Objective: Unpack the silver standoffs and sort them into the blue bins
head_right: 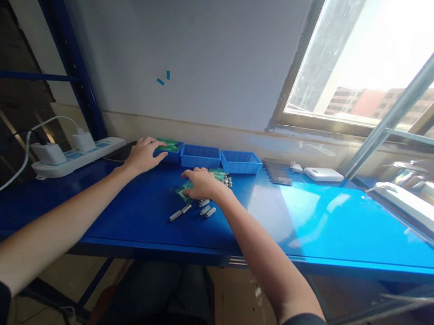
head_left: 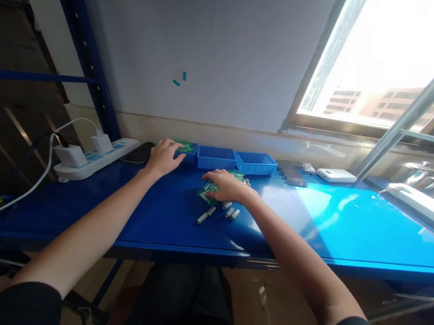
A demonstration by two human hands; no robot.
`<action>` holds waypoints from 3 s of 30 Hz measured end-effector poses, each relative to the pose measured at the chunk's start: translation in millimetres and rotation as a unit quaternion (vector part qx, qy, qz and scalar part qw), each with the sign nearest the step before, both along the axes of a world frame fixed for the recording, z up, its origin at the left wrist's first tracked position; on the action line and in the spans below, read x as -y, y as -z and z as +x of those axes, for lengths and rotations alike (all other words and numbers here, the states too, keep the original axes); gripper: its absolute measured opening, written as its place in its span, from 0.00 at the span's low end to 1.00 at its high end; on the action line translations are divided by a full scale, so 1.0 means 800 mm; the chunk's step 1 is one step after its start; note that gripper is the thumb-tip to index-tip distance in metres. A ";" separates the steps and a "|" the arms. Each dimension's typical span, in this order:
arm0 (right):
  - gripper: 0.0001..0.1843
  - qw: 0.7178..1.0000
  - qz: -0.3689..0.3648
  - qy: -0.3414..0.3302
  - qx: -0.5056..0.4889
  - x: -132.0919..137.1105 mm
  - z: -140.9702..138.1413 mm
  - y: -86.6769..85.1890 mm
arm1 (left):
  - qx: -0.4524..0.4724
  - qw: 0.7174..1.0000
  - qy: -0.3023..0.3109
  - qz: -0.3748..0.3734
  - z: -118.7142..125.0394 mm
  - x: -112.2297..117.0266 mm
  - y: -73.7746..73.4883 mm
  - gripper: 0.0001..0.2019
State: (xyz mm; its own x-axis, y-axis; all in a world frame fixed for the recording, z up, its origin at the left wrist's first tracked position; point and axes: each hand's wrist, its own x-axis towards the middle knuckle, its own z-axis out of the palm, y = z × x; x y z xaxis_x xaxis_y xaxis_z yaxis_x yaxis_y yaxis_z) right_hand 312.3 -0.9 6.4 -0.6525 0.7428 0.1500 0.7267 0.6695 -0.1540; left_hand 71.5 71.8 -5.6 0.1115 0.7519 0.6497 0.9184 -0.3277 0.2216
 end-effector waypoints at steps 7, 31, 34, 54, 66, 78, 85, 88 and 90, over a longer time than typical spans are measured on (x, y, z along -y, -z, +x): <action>0.22 0.947 0.067 0.058 -0.308 -0.021 -0.013 0.015 | 0.129 0.907 0.318 -0.244 0.055 0.041 0.001 0.22; 0.12 0.998 0.047 0.043 -0.025 -0.025 0.013 0.023 | -0.109 0.949 0.251 -0.154 0.077 0.034 0.024 0.14; 0.12 0.996 0.055 0.054 -0.033 -0.027 0.010 0.027 | -0.092 0.957 0.229 -0.151 0.081 0.035 0.028 0.10; 0.05 0.955 0.184 0.002 -0.234 -0.017 0.007 -0.013 | 0.444 0.778 0.343 -0.282 0.083 0.047 -0.002 0.31; 0.27 0.952 0.171 0.229 -0.107 -0.100 0.055 -0.005 | -0.013 0.977 0.212 -0.016 0.084 0.014 0.003 0.14; 0.26 0.962 0.133 0.235 -0.037 -0.112 0.067 0.026 | -0.227 0.950 0.084 -0.196 0.092 -0.045 -0.009 0.14; 0.20 0.957 0.144 0.247 -0.057 -0.085 0.061 0.026 | -0.257 0.948 0.100 -0.161 0.086 -0.025 -0.010 0.15; 0.20 0.957 0.135 0.245 -0.070 -0.076 0.061 0.026 | -0.255 0.948 0.114 -0.154 0.085 -0.022 -0.005 0.17; 0.20 0.958 0.130 0.244 -0.073 -0.074 0.061 0.026 | -0.234 0.954 0.139 -0.126 0.081 -0.023 -0.001 0.18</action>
